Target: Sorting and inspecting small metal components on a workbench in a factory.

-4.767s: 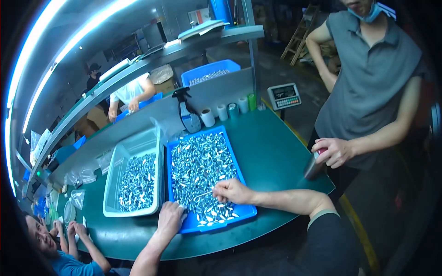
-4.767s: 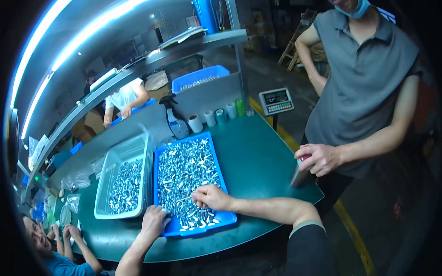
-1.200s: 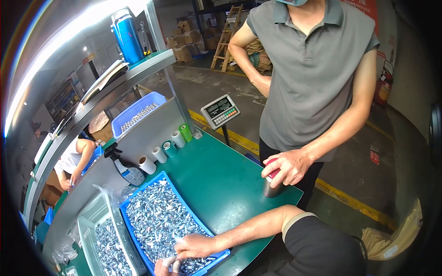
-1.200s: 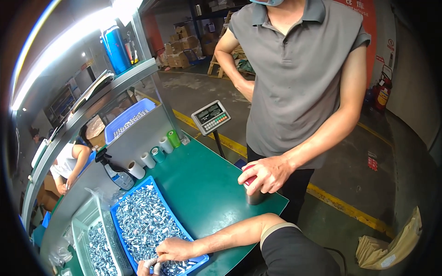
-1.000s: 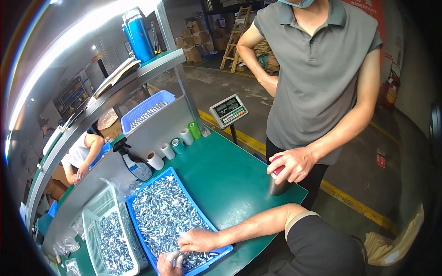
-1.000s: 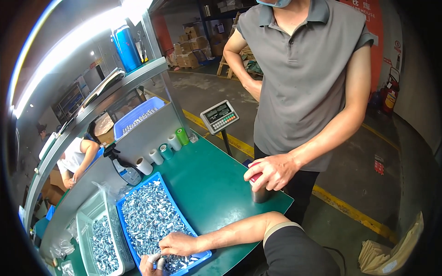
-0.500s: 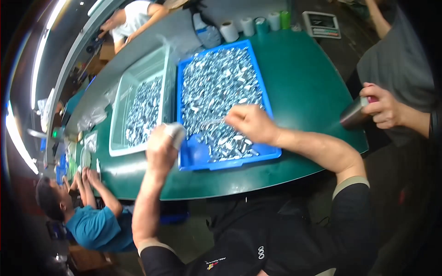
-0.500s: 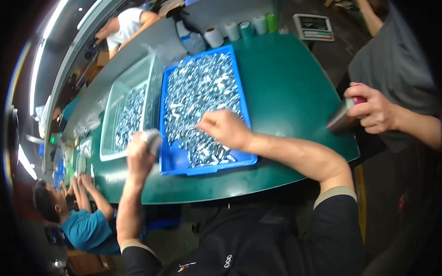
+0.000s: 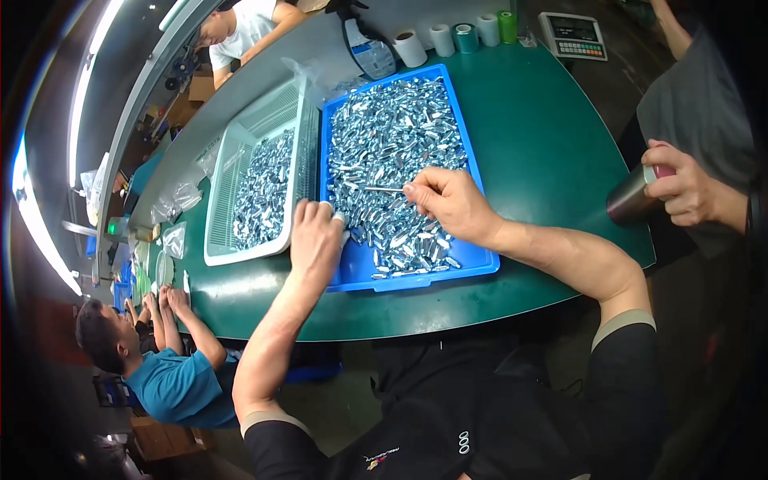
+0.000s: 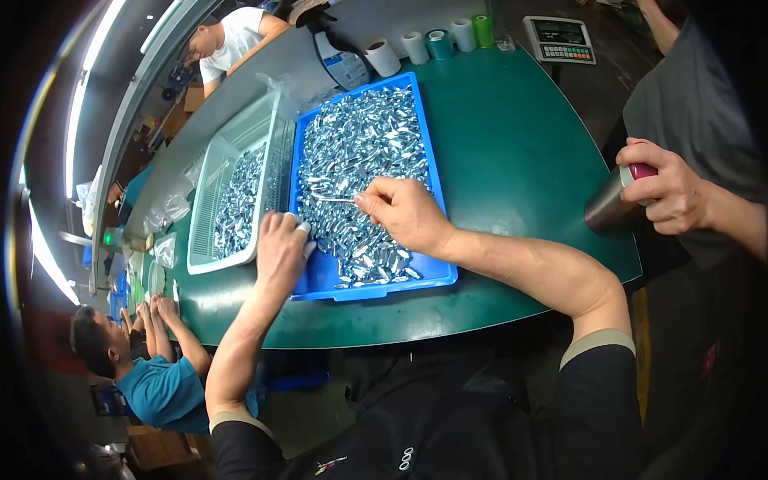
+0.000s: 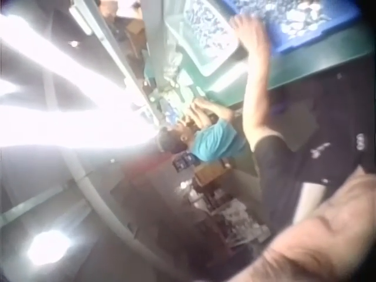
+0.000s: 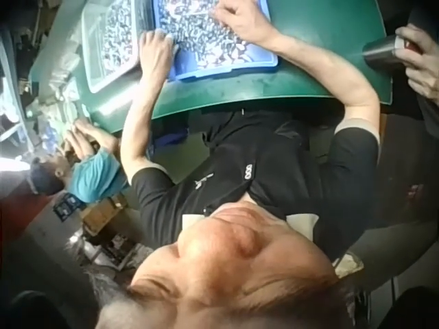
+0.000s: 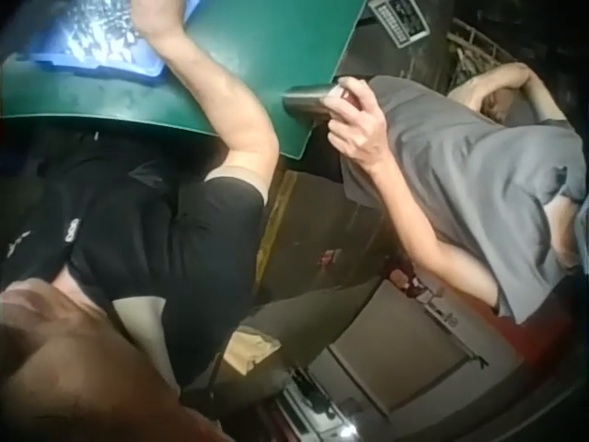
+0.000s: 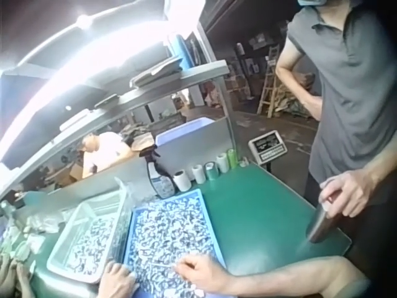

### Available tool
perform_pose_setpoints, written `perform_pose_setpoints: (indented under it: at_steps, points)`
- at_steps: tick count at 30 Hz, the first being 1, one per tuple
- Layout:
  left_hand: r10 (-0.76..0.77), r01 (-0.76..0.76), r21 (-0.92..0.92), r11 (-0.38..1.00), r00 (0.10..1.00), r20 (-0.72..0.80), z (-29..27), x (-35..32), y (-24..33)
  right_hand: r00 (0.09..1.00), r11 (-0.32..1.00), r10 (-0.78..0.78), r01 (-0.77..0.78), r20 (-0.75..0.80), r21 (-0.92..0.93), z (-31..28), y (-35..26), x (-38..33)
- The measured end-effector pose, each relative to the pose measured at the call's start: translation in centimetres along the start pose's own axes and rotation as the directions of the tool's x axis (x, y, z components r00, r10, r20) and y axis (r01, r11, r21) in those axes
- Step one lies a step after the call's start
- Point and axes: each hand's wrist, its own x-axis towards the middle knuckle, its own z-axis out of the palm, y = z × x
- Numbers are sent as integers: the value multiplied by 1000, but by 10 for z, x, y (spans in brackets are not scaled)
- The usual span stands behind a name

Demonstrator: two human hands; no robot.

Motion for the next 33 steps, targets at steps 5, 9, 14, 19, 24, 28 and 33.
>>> perform_pose_setpoints:
  at_steps: [5,9,14,19,24,28,33]
  points:
    - [11,-10,29,1000,1000,-25,10,5,-2,1000,997,-18,17,-11,-73,-2,-5,1]
    - [-99,75,-214,974,990,-102,3,1,4,999,999,-51,50,-13,-19,-1,-2,1]
    - [-295,210,-545,812,953,-72,-8,9,23,997,989,-28,39,77,-144,-5,-9,1]
    - [-493,196,-955,-221,823,283,7,22,30,992,978,-45,68,118,-195,1,-9,-1]
    - [-498,74,-847,-527,781,378,16,36,46,998,965,-53,62,40,-256,-3,-10,2]
    - [-508,65,-847,-527,775,376,25,31,46,998,984,-11,-2,-68,-177,-4,-8,3]
    - [-574,-11,-874,-486,758,310,24,36,48,997,982,36,-49,-69,-184,-7,-10,4]
